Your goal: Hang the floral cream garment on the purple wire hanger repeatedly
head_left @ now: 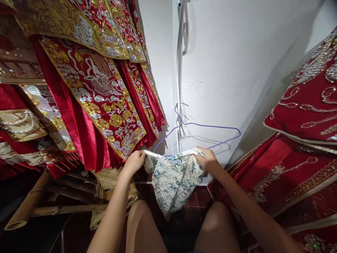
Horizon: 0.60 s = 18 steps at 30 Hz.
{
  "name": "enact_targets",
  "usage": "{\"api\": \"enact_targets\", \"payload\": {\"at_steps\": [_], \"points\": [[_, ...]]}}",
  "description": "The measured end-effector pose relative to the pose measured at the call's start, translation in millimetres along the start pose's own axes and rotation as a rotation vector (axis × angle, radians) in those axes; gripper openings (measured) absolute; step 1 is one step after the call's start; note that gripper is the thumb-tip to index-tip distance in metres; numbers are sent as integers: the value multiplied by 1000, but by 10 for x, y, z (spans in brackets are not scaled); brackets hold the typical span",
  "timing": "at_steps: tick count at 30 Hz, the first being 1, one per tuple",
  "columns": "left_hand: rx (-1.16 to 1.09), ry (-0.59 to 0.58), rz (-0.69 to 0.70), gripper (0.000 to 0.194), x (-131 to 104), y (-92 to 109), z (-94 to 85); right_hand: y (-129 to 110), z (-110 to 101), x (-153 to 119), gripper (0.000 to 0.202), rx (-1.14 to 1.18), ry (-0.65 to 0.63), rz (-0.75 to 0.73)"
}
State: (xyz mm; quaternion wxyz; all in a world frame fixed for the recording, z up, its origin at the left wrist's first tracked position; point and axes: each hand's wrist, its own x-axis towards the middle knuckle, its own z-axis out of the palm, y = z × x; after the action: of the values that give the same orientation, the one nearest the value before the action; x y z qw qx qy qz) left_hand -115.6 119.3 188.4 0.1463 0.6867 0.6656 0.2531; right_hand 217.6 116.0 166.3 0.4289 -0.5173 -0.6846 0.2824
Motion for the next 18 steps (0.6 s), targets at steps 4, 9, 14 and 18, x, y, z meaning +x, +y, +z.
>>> {"api": "enact_targets", "payload": {"at_steps": [4, 9, 14, 18], "points": [[-180, 54, 216, 42, 58, 243, -45, -33, 98, 17, 20, 22, -3, -8], [-409, 164, 344, 37, 248, 555, 123, -158, 174, -24, 19, 12, -61, -32], [-450, 269, 384, 34, 340, 546, 241, -2, -202, 27, 40, -3, 120, -72], [-366, 290, 390, 37, 315, 546, 136, 217, -718, 256, 77, -113, 433, -80]]}}
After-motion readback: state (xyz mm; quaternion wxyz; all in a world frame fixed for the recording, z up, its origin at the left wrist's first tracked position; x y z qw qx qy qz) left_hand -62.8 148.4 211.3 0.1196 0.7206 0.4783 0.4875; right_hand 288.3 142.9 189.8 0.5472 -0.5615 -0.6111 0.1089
